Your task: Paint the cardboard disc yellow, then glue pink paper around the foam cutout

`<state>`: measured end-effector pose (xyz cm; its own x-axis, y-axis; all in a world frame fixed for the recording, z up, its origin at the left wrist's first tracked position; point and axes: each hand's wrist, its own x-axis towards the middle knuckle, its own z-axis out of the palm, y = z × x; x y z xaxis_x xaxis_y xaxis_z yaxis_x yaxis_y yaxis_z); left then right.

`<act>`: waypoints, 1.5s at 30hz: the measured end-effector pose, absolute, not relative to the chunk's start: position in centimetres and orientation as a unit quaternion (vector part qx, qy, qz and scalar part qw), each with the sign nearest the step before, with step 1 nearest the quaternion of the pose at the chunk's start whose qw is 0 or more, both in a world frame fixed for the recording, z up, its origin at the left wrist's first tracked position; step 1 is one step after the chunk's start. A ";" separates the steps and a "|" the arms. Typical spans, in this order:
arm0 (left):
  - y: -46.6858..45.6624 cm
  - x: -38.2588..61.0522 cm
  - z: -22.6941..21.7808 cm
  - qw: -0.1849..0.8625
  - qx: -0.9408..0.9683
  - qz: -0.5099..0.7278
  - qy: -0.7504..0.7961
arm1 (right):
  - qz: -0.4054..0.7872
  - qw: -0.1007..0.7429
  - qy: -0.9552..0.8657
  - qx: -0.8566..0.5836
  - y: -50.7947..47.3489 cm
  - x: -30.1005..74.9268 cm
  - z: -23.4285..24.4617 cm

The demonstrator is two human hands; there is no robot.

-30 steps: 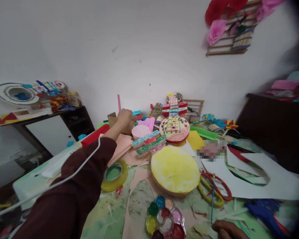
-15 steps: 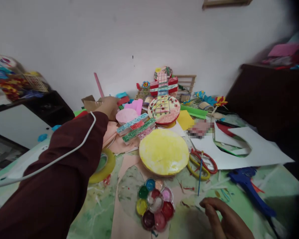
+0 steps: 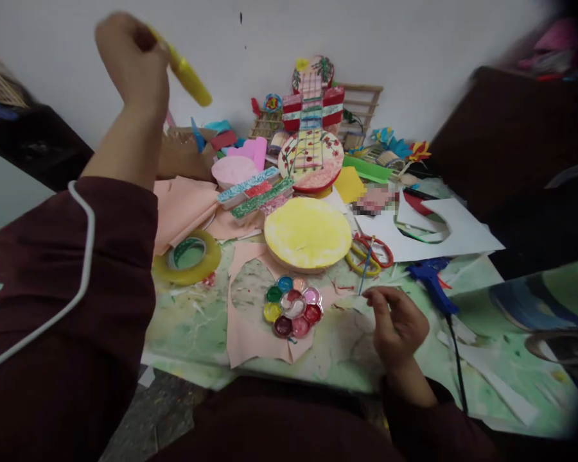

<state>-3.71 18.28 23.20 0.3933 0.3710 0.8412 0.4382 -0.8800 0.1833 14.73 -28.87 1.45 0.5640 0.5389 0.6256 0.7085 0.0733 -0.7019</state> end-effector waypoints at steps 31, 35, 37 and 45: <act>-15.8 -9.5 9.6 0.030 -0.945 -0.302 0.122 | 0.600 0.391 -0.532 -0.452 -29.8 7.0 8.5; -16.2 -8.8 8.8 0.051 -0.934 -0.342 0.091 | 0.555 0.386 -0.560 -0.480 -29.8 6.8 7.5; -16.3 -8.4 8.0 0.048 -0.931 -0.358 0.054 | 0.437 0.349 -0.624 -0.546 -29.8 6.6 6.9; -15.8 -8.3 6.8 -0.086 -0.958 -0.263 -0.072 | 0.259 0.259 -0.669 -0.646 -29.2 7.2 7.0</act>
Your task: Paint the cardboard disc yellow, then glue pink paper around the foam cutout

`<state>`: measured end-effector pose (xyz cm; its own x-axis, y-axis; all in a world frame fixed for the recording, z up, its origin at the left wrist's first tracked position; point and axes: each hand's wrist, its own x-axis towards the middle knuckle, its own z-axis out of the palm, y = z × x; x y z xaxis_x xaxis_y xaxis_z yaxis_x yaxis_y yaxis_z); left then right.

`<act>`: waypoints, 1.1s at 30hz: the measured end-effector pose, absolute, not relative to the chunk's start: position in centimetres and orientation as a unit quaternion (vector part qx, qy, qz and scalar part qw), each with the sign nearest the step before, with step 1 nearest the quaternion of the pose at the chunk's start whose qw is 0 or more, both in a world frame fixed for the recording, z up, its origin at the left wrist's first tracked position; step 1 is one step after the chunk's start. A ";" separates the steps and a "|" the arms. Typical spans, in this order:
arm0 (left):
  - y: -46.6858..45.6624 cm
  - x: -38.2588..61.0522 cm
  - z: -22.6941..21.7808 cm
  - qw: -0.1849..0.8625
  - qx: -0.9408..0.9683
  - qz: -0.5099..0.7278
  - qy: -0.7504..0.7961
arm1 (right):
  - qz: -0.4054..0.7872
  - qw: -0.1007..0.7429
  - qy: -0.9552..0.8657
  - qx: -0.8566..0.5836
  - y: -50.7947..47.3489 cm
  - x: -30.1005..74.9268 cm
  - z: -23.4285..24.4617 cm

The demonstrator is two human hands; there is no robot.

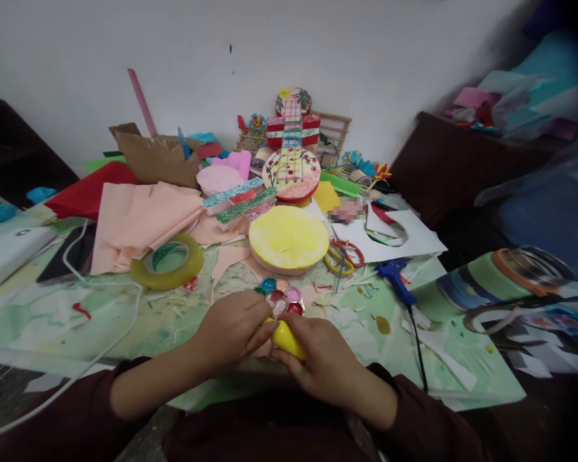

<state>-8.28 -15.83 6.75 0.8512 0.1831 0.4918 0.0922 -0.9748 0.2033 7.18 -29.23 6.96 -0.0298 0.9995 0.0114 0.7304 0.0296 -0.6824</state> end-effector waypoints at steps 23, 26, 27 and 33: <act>-14.5 -8.6 5.8 0.391 0.880 0.193 0.189 | 0.368 0.372 -0.591 -0.614 -27.4 8.2 6.0; -14.0 -8.3 5.0 0.403 0.865 0.183 0.236 | 0.375 0.371 -0.584 -0.617 -27.3 8.1 6.0; -13.8 -8.2 4.8 0.412 0.859 0.187 0.240 | 0.376 0.371 -0.580 -0.620 -27.2 8.1 6.0; -11.7 -8.8 3.6 0.396 0.837 0.245 0.286 | 0.358 0.346 -0.594 -0.632 -26.4 8.8 6.1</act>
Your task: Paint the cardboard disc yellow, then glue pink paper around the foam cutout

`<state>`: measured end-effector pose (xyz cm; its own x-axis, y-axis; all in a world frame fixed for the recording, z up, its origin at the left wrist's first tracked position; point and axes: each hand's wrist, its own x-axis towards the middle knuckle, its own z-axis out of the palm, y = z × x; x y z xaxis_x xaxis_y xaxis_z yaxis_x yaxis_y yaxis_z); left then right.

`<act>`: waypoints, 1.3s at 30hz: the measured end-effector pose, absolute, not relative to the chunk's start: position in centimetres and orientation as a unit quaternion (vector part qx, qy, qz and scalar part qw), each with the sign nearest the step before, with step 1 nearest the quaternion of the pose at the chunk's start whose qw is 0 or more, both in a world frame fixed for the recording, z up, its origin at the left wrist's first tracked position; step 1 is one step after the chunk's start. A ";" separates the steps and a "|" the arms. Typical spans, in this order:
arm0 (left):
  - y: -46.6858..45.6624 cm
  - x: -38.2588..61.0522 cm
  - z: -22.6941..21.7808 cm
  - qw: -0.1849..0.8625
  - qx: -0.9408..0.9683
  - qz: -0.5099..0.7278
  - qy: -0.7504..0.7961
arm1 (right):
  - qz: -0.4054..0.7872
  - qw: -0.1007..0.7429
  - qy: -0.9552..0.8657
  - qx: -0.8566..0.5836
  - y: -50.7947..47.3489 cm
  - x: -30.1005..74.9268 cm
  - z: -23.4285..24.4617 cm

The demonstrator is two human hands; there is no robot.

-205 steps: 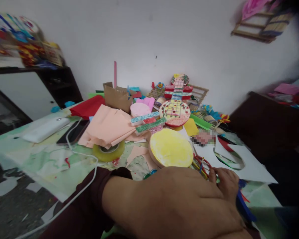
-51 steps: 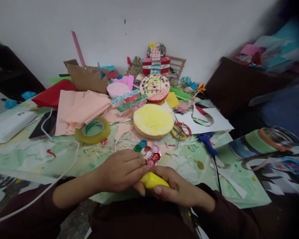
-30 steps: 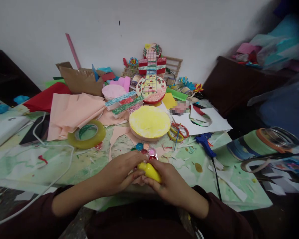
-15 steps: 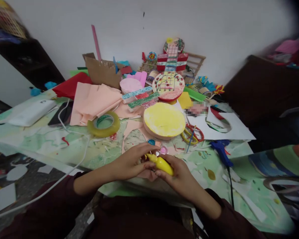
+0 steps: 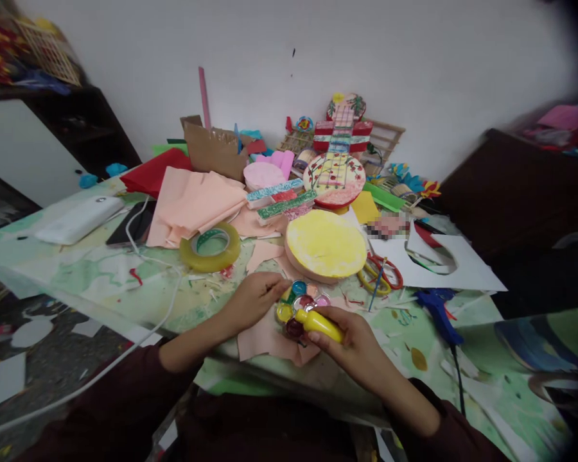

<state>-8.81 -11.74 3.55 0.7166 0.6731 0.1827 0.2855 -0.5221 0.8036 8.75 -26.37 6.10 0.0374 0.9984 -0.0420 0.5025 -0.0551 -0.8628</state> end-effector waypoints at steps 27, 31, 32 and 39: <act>-9.8 -12.1 0.4 0.255 0.803 0.335 0.422 | 0.174 0.021 -0.775 -0.607 -20.8 9.7 6.7; -9.8 -12.2 0.5 0.254 0.804 0.335 0.420 | 0.161 0.000 -0.781 -0.604 -20.7 9.6 6.6; -9.8 -12.1 0.4 0.253 0.804 0.335 0.421 | 0.153 -0.005 -0.784 -0.601 -20.7 9.5 6.6; -9.8 -12.1 0.1 0.263 0.798 0.345 0.418 | 0.103 -0.046 -0.803 -0.585 -20.3 9.2 6.6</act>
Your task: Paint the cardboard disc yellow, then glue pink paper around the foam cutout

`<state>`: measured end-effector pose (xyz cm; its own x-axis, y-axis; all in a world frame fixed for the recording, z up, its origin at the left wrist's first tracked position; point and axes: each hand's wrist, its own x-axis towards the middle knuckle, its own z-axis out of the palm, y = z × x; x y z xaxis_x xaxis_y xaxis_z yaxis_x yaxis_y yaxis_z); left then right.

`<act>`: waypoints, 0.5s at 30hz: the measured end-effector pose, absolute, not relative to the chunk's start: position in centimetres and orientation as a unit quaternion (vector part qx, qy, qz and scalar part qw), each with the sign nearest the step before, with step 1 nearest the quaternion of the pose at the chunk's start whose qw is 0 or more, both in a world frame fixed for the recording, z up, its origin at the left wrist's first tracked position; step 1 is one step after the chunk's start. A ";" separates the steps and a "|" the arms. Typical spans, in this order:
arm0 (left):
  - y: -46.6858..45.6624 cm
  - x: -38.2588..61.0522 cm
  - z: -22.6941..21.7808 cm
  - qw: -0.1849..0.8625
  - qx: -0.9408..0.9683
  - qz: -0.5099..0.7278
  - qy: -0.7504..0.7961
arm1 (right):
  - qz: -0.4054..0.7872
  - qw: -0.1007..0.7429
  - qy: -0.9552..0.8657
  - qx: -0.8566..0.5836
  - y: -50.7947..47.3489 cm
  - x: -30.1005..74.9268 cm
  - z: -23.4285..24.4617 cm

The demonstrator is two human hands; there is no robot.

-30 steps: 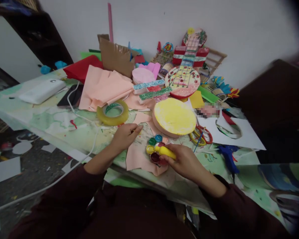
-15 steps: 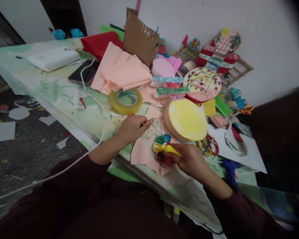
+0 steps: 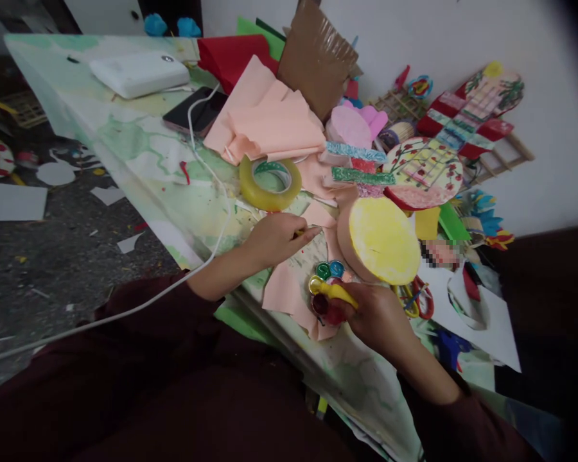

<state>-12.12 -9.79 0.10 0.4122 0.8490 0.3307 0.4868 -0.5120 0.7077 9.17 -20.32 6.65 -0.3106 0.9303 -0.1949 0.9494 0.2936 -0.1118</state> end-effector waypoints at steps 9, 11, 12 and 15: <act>-9.9 -12.2 0.2 0.270 0.800 0.343 0.412 | -0.112 0.109 0.787 0.597 -20.2 8.1 7.1; -9.9 -12.2 0.2 0.265 0.801 0.342 0.414 | -0.133 0.108 0.782 0.600 -20.2 8.1 7.6; -9.9 -12.2 0.2 0.262 0.802 0.341 0.414 | -0.148 0.103 0.780 0.599 -20.2 8.0 7.9; -9.9 -12.2 0.2 0.257 0.804 0.343 0.412 | -0.178 0.072 0.776 0.601 -20.2 8.0 8.7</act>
